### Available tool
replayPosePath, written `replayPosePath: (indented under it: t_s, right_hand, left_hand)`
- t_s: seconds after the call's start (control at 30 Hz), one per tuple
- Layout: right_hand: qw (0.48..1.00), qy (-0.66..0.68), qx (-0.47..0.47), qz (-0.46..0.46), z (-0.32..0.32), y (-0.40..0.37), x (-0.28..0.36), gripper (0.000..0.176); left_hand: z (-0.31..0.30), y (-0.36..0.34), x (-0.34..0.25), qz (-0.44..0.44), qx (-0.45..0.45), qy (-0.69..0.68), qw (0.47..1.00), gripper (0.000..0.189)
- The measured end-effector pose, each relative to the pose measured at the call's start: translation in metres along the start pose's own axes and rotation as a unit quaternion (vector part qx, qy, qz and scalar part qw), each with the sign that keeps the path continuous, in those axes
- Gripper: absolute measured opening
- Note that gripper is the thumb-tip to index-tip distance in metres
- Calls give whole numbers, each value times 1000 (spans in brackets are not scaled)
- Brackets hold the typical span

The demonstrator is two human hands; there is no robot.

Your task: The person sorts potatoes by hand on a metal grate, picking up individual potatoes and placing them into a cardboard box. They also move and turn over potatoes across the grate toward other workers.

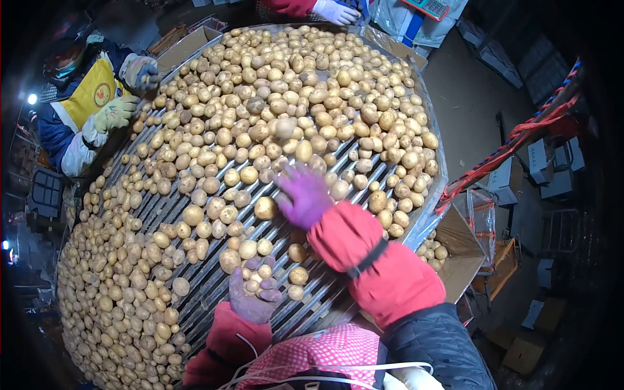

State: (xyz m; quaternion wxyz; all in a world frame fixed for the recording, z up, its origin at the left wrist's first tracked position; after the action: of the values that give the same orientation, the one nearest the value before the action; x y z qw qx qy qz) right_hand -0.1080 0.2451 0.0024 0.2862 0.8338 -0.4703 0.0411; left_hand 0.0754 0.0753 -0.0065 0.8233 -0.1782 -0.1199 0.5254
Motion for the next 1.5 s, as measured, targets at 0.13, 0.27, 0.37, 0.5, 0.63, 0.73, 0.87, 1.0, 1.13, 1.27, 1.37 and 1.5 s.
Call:
replayPosePath:
  t_s: [0.13,0.27,0.37,0.5,0.63,0.73,0.87,1.0,1.13,1.27,1.37,1.5]
  right_hand:
    - [970,136,127,158,-40,-20,-33,26]
    - [942,-28,17,335,-70,-30,-133,29]
    - [957,-126,119,230,-47,-2,-172,34]
    - [940,-166,209,212,-19,13,-182,32]
    - [940,-144,208,228,-19,14,-182,30]
    - [942,-110,187,257,-18,13,-190,28]
    - [955,-38,128,265,-5,6,-200,27]
    - [972,-4,175,157,8,-4,-140,29]
    - [957,129,55,253,-54,-4,-83,35]
    - [758,487,40,431,-77,-5,-116,37]
    - [601,697,-135,367,-124,-74,-166,50]
    - [804,372,9,464,-135,-88,-187,37]
  left_hand:
    - [-3,-4,-11,16,23,-7,1000,38]
    - [-9,0,-13,11,58,-44,997,38]
    - [-4,8,-7,-1,83,-42,996,38]
    - [-3,9,-4,-6,73,-17,997,40]
    - [-3,6,-13,7,74,-62,995,39]
    - [-9,3,-20,20,65,-64,996,39]
    - [-8,1,-20,24,45,-57,997,39]
    - [-11,5,-13,12,55,-49,997,39]
    - [-3,6,-5,-4,69,-13,998,39]
    - [-1,-4,-12,15,72,-15,997,38]
    - [-6,-6,-19,15,73,-36,997,36]
    - [-8,0,-9,15,64,-30,997,36]
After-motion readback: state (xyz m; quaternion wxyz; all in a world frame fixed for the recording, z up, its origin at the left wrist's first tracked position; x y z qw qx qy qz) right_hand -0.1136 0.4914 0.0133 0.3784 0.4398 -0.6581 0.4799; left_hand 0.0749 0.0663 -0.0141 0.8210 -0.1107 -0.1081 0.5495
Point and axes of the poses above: each hand's wrist, its own y-axis towards the middle knuckle, its own z-axis out of the palm, x = y × z, the point moved 2 cm from there along y, towards the middle knuckle, and after that the axes turned 2 degrees about -z, right-handed, at the moved point
